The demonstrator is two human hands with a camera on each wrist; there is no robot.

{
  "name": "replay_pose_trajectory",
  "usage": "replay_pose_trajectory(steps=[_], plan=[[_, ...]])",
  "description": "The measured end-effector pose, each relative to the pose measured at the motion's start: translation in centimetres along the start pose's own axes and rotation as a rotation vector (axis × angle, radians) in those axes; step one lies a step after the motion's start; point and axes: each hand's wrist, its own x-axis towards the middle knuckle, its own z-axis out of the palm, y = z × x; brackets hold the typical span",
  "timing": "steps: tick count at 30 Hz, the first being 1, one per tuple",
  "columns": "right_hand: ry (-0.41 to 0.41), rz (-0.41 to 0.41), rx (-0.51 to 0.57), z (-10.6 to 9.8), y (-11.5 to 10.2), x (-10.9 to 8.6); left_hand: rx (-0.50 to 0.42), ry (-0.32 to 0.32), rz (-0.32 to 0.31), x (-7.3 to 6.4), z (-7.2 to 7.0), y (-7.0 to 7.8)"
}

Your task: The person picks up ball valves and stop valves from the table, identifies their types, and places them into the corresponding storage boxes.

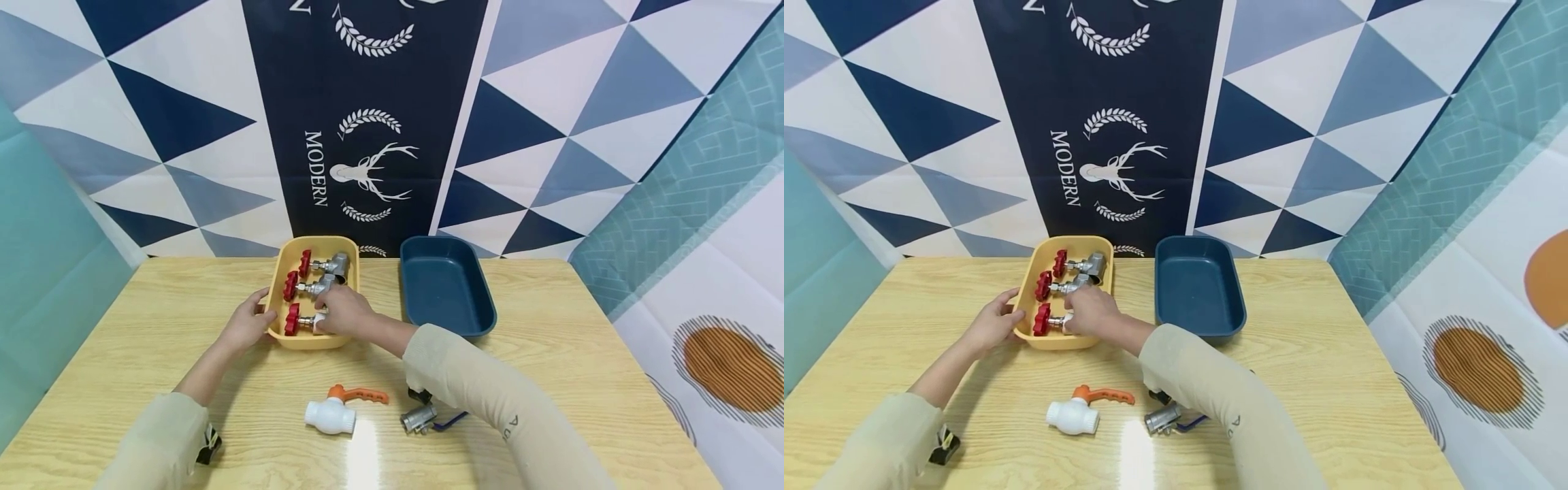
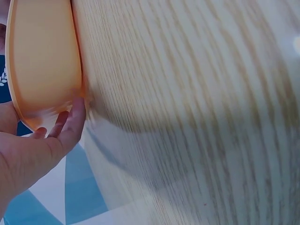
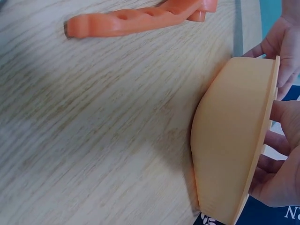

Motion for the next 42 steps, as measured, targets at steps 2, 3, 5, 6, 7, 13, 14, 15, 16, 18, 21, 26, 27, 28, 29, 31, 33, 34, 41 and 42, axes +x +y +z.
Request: replay_pose_trajectory(steps=[2,3,5,6,7,13,14,15,16,18,21,26,27,28,29,31,33,34,41,42], plan=[[0.011,-0.004,0.021,-0.1,0.1,-0.2,0.019,0.010,-0.003,0.0,0.0,0.1],[0.016,-0.003,0.029,-0.2,0.2,-0.2,0.026,0.015,-0.004,0.0,0.0,0.1],[0.024,-0.002,0.036,-0.3,0.3,-0.4,0.034,0.020,-0.005,0.0,0.1,0.2],[0.027,-0.002,0.037,-0.4,0.3,-0.5,0.043,0.025,-0.003,0.0,0.0,0.2],[0.035,-0.001,0.037,-0.4,0.3,-0.5,0.051,0.029,-0.001,0.0,0.0,0.2],[0.109,-0.013,0.022,-1.0,0.6,-0.9,0.089,0.061,0.037,-0.1,-0.1,0.1],[0.121,-0.017,0.026,-1.2,0.6,-1.0,0.086,0.066,0.042,-0.2,-0.2,0.1],[0.131,-0.019,0.030,-1.3,0.7,-1.0,0.085,0.069,0.046,-0.2,-0.2,0.1],[0.141,-0.020,0.034,-1.4,0.8,-1.1,0.081,0.074,0.049,-0.2,-0.3,0.1],[0.152,-0.016,0.052,-1.6,1.0,-1.4,0.061,0.089,0.053,-0.3,-0.5,0.1],[0.155,-0.004,0.070,-2.0,1.4,-1.8,0.010,0.121,0.058,-0.5,-0.8,0.3],[0.160,0.007,0.112,-2.5,2.1,-2.5,-0.006,0.190,0.080,-0.9,-1.3,1.0],[0.162,0.007,0.120,-2.6,2.2,-2.6,0.001,0.201,0.083,-1.0,-1.4,1.1],[0.163,0.006,0.131,-2.8,2.4,-2.8,0.006,0.208,0.085,-1.1,-1.5,1.3],[0.167,0.004,0.132,-2.9,2.5,-2.9,0.008,0.212,0.087,-1.2,-1.5,1.5],[0.168,0.007,0.136,-3.2,2.8,-3.2,0.006,0.217,0.092,-1.3,-1.5,1.9],[0.165,0.014,0.142,-3.5,3.0,-3.5,0.001,0.221,0.096,-1.5,-1.4,2.2],[0.164,0.020,0.146,-3.6,3.2,-3.7,-0.001,0.226,0.101,-1.5,-1.3,2.4],[0.200,0.037,0.136,-4.5,4.3,-5.0,-0.038,0.268,0.156,-1.5,-0.7,3.5],[0.206,0.037,0.131,-4.7,4.4,-5.3,-0.045,0.269,0.166,-1.5,-0.5,3.7]])
